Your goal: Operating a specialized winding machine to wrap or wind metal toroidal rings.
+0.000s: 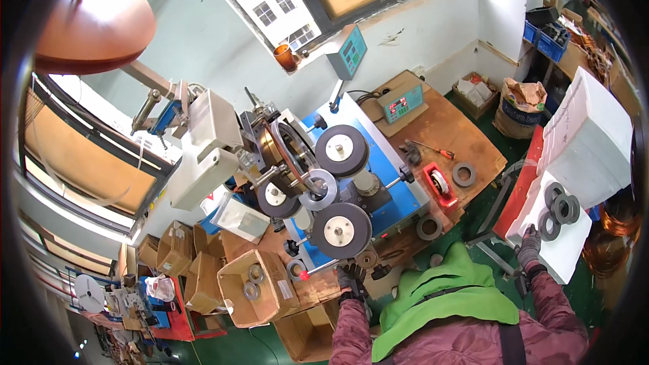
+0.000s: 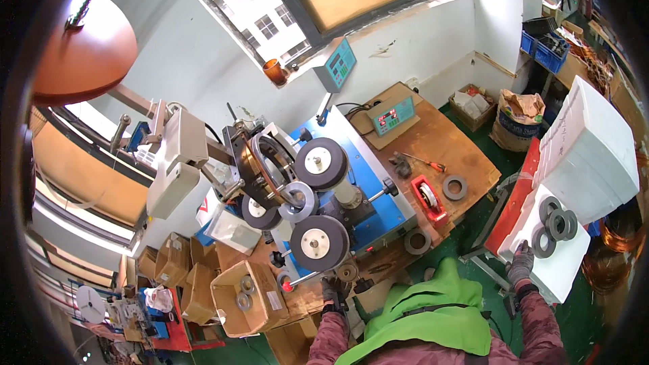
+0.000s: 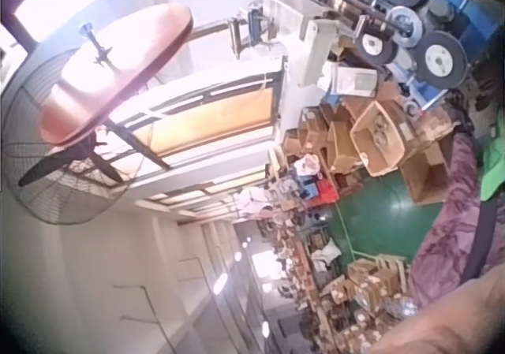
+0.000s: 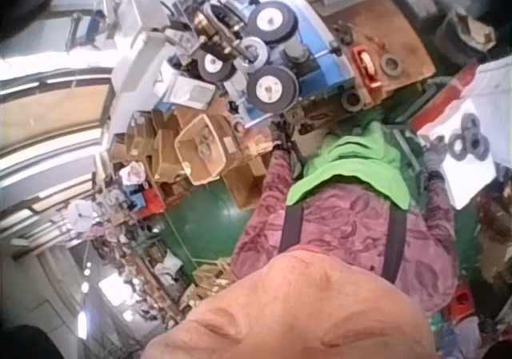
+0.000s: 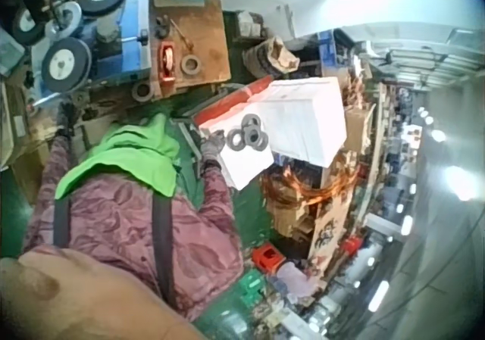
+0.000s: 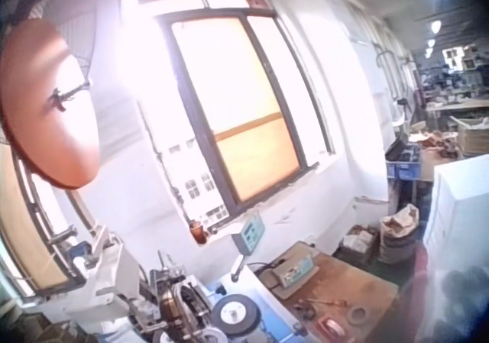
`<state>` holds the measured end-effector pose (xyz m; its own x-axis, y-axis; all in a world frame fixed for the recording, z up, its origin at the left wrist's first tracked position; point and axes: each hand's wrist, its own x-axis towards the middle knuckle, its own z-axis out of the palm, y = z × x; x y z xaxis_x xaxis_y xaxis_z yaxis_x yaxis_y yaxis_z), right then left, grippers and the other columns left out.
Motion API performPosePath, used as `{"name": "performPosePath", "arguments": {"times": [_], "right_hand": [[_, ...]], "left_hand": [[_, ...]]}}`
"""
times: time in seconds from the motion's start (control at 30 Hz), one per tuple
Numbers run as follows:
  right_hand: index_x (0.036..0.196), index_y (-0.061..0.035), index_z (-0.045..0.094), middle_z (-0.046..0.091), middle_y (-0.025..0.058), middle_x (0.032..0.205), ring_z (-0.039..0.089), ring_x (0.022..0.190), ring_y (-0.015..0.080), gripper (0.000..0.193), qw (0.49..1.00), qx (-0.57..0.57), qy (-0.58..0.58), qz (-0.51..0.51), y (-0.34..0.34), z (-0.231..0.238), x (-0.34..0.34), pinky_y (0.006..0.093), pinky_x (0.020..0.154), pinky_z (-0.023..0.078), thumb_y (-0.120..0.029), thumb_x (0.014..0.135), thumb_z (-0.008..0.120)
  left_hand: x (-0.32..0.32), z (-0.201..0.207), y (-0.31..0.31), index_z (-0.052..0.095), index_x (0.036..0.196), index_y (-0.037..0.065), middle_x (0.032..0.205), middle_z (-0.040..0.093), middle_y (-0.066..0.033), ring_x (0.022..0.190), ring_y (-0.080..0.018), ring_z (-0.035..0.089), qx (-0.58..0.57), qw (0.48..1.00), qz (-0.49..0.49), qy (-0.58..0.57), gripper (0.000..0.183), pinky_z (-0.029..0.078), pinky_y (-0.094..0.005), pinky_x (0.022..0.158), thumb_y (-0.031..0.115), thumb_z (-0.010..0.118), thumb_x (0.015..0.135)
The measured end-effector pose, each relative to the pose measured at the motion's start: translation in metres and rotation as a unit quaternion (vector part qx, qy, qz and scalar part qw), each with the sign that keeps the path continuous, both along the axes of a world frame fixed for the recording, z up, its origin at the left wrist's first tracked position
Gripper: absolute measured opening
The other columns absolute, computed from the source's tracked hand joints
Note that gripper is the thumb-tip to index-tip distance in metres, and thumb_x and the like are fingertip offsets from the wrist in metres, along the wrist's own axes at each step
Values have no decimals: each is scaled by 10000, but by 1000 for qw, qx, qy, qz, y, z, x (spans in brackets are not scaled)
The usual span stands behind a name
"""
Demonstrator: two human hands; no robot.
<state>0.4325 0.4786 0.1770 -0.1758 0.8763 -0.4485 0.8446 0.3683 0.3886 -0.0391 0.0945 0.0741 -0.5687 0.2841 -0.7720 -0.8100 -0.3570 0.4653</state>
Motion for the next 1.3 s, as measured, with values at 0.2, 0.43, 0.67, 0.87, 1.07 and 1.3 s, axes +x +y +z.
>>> {"name": "performPosePath", "arguments": {"times": [0.2, 0.43, 0.67, 0.87, 1.07, 1.3], "right_hand": [[1342, 61, 250, 261, 198, 1406, 206, 1327, 280, 914, 1000, -12, 24, -6, 6, 4, 1, 358, 1081, 175, -523, 715, 570], [1340, 53, 263, 246, 180, 1419, 241, 1317, 268, 913, 997, -15, 33, -62, 2, 18, -16, 324, 1076, 203, -520, 711, 592], [1349, 45, 233, 250, 172, 1415, 269, 1294, 295, 929, 996, -5, 39, -85, 2, 16, -19, 352, 1049, 257, -477, 696, 638], [1338, 45, 266, 240, 175, 1421, 282, 1293, 281, 896, 994, 10, 48, -95, -1, 15, -20, 334, 1050, 261, -492, 708, 608], [1323, 67, 266, 314, 183, 1372, 353, 1229, 309, 872, 989, 41, 89, -112, -4, 13, -23, 356, 1012, 310, -384, 686, 656], [1310, 62, 290, 326, 175, 1360, 376, 1199, 302, 845, 988, 65, 92, -108, -5, 5, -23, 350, 995, 331, -363, 680, 661]], "left_hand": [[3, 7, 11, 369, 1297, 143, 1341, 408, -107, 1200, -326, 413, -38, 999, -13, 6, 693, 347, -569, 920, 648, 346, 824], [-3, 2, 6, 342, 1297, 166, 1358, 359, -97, 1238, -307, 350, 32, 999, -2, -8, 647, 347, -560, 938, 611, 410, 834], [0, 5, 13, 327, 1338, 143, 1404, 316, -87, 1269, -317, 321, -19, 1000, -1, 2, 703, 304, -565, 950, 633, 297, 836], [-2, 11, 11, 375, 1273, 172, 1353, 379, -75, 1258, -292, 319, 3, 1000, 9, -9, 634, 249, -556, 979, 626, 380, 831], [0, 18, 16, 378, 1275, 172, 1394, 331, -61, 1289, -290, 278, 5, 999, 28, -28, 648, 239, -549, 986, 640, 375, 826], [-3, 7, 13, 407, 1240, 172, 1357, 381, -63, 1249, -297, 336, 13, 998, 45, -36, 638, 266, -580, 956, 647, 394, 814]]}}
